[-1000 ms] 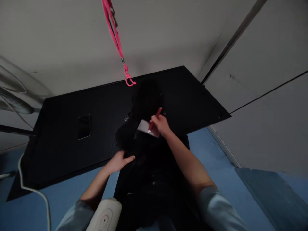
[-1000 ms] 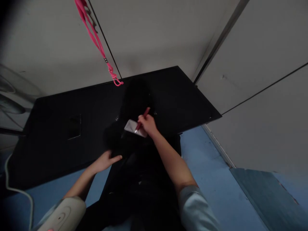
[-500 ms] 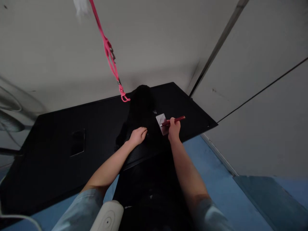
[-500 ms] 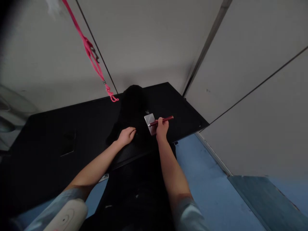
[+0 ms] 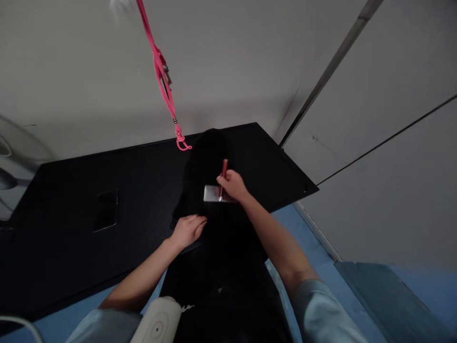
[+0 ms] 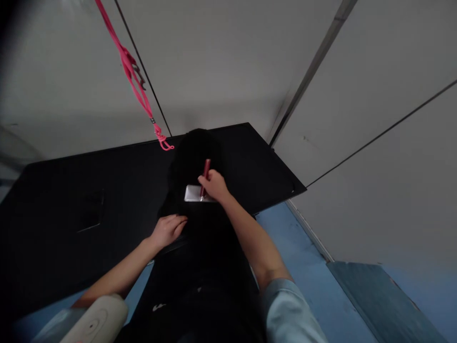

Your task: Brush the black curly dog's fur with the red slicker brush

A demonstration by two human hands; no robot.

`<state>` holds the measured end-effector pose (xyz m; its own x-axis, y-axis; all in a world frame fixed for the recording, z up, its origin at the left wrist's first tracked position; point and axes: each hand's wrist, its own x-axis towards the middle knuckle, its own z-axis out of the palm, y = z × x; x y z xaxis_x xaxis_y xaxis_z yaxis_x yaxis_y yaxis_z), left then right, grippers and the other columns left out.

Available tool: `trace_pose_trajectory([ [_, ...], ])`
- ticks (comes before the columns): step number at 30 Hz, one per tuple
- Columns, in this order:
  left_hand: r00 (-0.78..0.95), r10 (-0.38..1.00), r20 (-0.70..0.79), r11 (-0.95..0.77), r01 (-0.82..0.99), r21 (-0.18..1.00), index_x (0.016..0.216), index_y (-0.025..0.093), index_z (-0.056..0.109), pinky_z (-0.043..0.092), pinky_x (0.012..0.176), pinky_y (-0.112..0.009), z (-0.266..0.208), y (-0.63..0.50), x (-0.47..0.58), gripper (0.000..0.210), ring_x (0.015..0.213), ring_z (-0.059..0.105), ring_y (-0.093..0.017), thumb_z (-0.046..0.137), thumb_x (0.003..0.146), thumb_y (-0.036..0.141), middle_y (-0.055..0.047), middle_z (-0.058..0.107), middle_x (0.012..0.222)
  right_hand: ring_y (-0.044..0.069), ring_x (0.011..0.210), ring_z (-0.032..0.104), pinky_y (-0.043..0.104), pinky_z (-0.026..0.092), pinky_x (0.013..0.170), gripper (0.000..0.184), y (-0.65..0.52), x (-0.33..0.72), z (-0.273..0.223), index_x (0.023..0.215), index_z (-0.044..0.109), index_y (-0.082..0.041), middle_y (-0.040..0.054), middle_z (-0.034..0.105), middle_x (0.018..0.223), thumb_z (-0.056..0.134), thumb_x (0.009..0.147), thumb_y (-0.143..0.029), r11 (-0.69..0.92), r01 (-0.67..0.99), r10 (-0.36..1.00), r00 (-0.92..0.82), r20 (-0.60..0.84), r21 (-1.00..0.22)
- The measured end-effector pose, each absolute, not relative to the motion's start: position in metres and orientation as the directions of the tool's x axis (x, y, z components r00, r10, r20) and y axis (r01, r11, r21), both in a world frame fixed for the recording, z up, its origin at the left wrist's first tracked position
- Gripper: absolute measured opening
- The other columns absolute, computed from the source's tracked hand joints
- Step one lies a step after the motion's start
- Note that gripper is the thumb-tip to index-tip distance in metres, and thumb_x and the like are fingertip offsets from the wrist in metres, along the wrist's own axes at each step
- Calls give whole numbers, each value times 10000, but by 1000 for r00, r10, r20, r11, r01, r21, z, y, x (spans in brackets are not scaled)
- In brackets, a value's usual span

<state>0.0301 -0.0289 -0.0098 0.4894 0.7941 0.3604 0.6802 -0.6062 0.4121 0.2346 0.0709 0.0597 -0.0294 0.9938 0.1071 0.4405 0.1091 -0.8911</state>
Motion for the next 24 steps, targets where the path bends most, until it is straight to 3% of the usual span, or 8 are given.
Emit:
trace_pose_trajectory([
  [3,485,809,333,-587,689,425,895,185,676,477,602,-247,0,-55,22,247,600,605,-146,452,865,286,-68,655,687,112,596,526,247,396,576,268,62,226,69,939,532,-183,-9,583,721,510,773,-393,145,476,975,79,207,-867],
  [7,467,848,252,-530,721,446,1190,177,562,488,609,-261,8,-79,15,370,649,639,-171,479,855,313,-89,686,809,115,566,517,243,383,557,229,47,219,83,851,541,-184,-14,569,666,560,734,-380,223,492,968,-214,131,-842],
  [10,488,852,189,-519,740,428,1315,178,449,475,572,-257,9,-87,13,470,609,628,-169,465,861,302,-73,676,755,129,595,521,259,383,581,229,44,219,92,879,522,-184,-1,563,685,521,766,-383,163,570,979,10,205,-805],
  [12,524,834,170,-543,730,415,1294,188,481,462,550,-245,9,-88,12,437,574,611,-156,443,867,277,-57,660,697,134,616,528,263,386,595,257,42,220,94,946,509,-195,3,568,717,502,784,-394,194,575,964,38,263,-795],
  [15,569,805,167,-582,704,407,1239,208,543,456,542,-225,9,-87,12,394,554,598,-133,424,865,231,-49,661,688,129,594,528,253,389,579,211,37,222,90,866,530,-196,-5,565,681,548,752,-373,252,543,965,-208,162,-801],
  [16,574,801,172,-588,699,407,1216,213,564,458,545,-221,9,-87,11,381,554,598,-128,421,863,220,-50,668,700,130,589,528,254,390,576,198,36,223,87,834,530,-193,-4,563,669,558,744,-366,225,555,970,-203,131,-801],
  [20,564,806,181,-578,680,451,1107,229,639,483,569,-231,10,-82,12,326,594,622,-129,435,853,211,-57,700,789,138,622,543,269,408,601,242,33,232,73,936,514,-195,6,575,714,506,784,-382,106,552,973,113,200,-827],
  [24,560,810,175,-558,643,525,1067,231,659,515,649,-261,11,-76,14,308,699,658,-152,457,836,205,-65,709,899,134,627,551,263,425,606,221,29,235,59,869,543,-187,1,585,705,561,742,-367,148,469,987,-120,103,-871],
])
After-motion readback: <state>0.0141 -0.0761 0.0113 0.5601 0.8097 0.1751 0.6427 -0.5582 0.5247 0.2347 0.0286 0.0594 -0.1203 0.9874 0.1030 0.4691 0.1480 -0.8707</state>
